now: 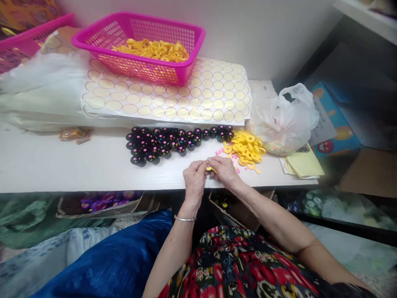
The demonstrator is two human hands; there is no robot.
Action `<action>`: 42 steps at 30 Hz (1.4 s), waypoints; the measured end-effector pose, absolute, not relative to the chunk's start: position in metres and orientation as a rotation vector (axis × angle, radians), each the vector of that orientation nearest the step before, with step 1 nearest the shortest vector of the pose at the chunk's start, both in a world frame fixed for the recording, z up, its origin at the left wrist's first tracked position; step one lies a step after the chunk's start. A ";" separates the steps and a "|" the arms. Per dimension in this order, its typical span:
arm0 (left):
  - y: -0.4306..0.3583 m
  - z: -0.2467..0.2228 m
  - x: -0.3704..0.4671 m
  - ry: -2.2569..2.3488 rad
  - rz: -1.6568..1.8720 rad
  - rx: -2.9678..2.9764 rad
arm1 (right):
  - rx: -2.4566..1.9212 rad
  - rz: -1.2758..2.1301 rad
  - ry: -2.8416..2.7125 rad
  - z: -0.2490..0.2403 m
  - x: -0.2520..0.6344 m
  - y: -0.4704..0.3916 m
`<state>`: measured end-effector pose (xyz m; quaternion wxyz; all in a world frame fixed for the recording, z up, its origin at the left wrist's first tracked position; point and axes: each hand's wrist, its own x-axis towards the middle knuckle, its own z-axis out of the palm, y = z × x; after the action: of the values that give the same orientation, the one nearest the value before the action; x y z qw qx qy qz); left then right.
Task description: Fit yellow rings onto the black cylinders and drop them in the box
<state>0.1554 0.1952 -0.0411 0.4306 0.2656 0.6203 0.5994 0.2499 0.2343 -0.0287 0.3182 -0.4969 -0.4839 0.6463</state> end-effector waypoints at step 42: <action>0.201 -0.047 0.163 1.524 1.523 0.606 | -1.234 1.781 -1.118 -0.030 0.246 0.229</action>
<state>0.1631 0.2014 -0.0467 0.4364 0.2437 0.6126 0.6123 0.2456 0.2288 -0.0303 0.3445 -0.4752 -0.4305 0.6857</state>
